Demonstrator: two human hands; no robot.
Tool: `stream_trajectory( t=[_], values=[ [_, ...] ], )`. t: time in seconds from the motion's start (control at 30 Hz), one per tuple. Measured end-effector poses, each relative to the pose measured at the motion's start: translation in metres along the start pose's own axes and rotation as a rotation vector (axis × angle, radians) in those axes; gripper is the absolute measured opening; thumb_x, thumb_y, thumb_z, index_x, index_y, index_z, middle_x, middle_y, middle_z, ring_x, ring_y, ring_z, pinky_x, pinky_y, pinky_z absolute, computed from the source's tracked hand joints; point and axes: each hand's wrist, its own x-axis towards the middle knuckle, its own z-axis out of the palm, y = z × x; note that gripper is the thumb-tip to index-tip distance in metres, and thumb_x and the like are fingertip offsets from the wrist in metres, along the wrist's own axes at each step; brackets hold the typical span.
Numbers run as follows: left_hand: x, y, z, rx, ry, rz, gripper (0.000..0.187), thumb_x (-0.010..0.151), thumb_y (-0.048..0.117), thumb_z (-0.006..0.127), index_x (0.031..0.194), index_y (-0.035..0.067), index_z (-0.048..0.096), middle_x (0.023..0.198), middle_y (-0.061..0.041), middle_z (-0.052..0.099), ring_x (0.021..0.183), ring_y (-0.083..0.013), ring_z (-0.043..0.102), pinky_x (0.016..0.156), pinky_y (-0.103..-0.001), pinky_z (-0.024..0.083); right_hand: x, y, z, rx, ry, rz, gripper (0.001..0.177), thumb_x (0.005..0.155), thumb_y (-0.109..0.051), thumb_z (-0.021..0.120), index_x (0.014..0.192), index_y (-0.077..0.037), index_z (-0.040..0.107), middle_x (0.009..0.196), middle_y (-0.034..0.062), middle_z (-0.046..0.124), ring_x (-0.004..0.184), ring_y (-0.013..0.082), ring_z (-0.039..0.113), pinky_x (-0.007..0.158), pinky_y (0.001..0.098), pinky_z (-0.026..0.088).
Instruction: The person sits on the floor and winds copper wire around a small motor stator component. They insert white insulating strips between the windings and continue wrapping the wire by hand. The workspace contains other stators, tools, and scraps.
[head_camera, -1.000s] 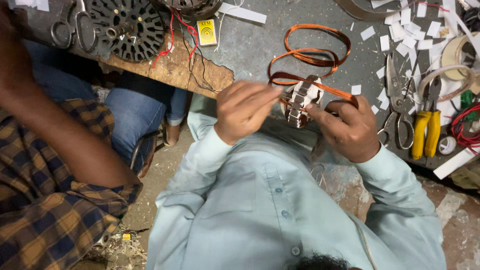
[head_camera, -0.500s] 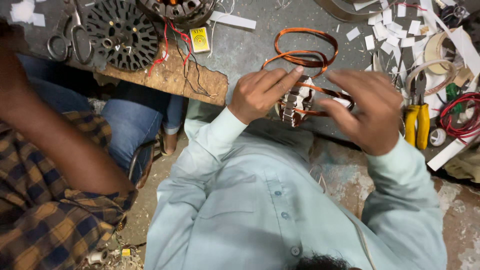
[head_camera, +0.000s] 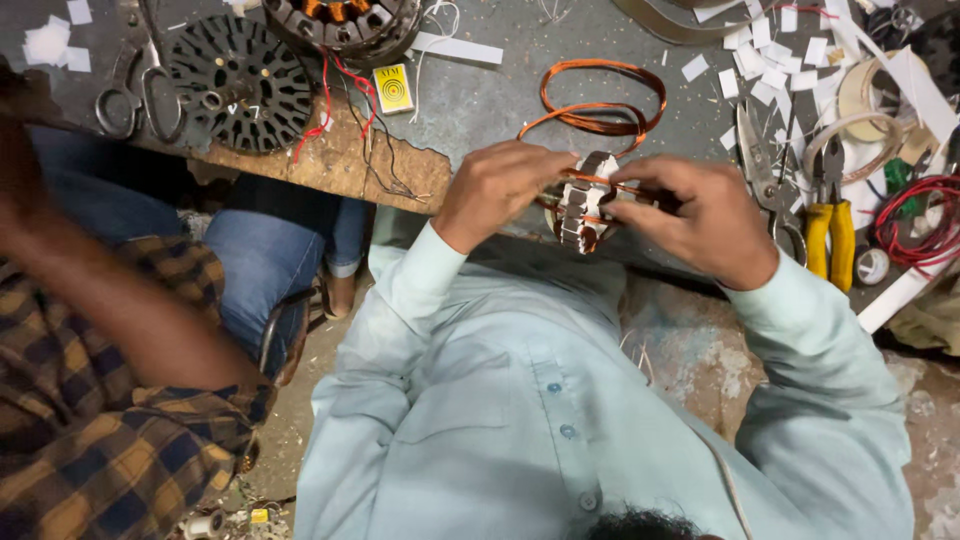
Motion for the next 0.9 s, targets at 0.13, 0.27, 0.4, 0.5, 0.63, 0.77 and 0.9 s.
stream_trajectory(
  t=[0.13,0.27,0.4,0.5,0.63,0.77,0.9],
  values=[
    [0.0,-0.002,0.0,-0.127,-0.023,-0.123,0.017,0.097,0.017,0.074,0.112,0.009,0.074,0.098,-0.009,0.075,0.088,-0.027,0.072,0.075,-0.037,0.057,0.005,-0.011,0.003,-0.009,0.072,-0.108,0.018,0.095,-0.011,0.08,0.11,-0.002,0.076,0.101,0.0143,0.077,0.085,0.0197,0.076,0.074,0.0292,0.057],
    [0.002,0.001,-0.004,-0.157,-0.09,-0.169,0.014,0.1,0.018,0.07,0.107,0.006,0.073,0.097,-0.01,0.074,0.088,-0.0308,0.071,0.077,-0.04,0.056,0.007,-0.015,0.005,0.008,0.087,-0.112,0.017,0.095,-0.011,0.079,0.109,-0.002,0.077,0.1,0.0138,0.077,0.083,0.0214,0.076,0.073,0.0305,0.057],
    [0.009,0.009,-0.007,-0.126,-0.11,-0.207,0.014,0.101,0.019,0.069,0.103,0.006,0.072,0.097,-0.009,0.073,0.09,-0.0313,0.07,0.079,-0.041,0.055,0.008,-0.012,0.008,-0.068,0.132,-0.091,0.01,0.097,-0.012,0.078,0.103,-0.004,0.078,0.095,0.0129,0.077,0.08,0.0211,0.075,0.07,0.0308,0.056],
    [0.004,0.02,-0.012,-0.029,-0.113,-0.233,0.015,0.102,0.019,0.069,0.11,0.007,0.072,0.106,-0.01,0.073,0.1,-0.0315,0.069,0.088,-0.042,0.055,0.006,-0.012,0.01,-0.1,0.122,-0.004,0.013,0.095,-0.013,0.079,0.105,-0.004,0.078,0.091,0.0144,0.076,0.07,0.0229,0.073,0.063,0.0339,0.053],
    [-0.006,0.023,-0.025,-0.036,-0.157,-0.019,0.042,0.103,0.02,0.067,0.139,0.001,0.057,0.136,-0.015,0.062,0.127,-0.0351,0.06,0.111,-0.046,0.047,0.008,-0.015,0.005,-0.253,0.085,-0.238,0.015,0.098,-0.016,0.077,0.112,-0.01,0.078,0.095,0.0123,0.075,0.081,0.0277,0.073,0.069,0.0363,0.056],
    [-0.013,0.019,-0.016,-0.021,-0.245,0.0,0.055,0.103,0.019,0.067,0.151,0.002,0.047,0.146,-0.015,0.056,0.134,-0.0345,0.056,0.117,-0.046,0.044,0.011,-0.022,-0.006,-0.345,-0.014,-0.261,0.025,0.094,-0.024,0.08,0.118,-0.016,0.079,0.087,0.0084,0.071,0.071,0.0276,0.068,0.063,0.0388,0.053],
    [-0.021,0.019,0.0,-0.049,-0.196,-0.073,0.052,0.102,0.018,0.067,0.149,0.001,0.051,0.145,-0.015,0.058,0.13,-0.0345,0.057,0.114,-0.045,0.045,0.009,-0.032,-0.011,-0.315,-0.071,-0.27,0.053,0.078,-0.036,0.083,0.124,-0.014,0.073,0.096,0.0119,0.07,0.064,0.0268,0.066,0.055,0.0377,0.052]
  ],
)
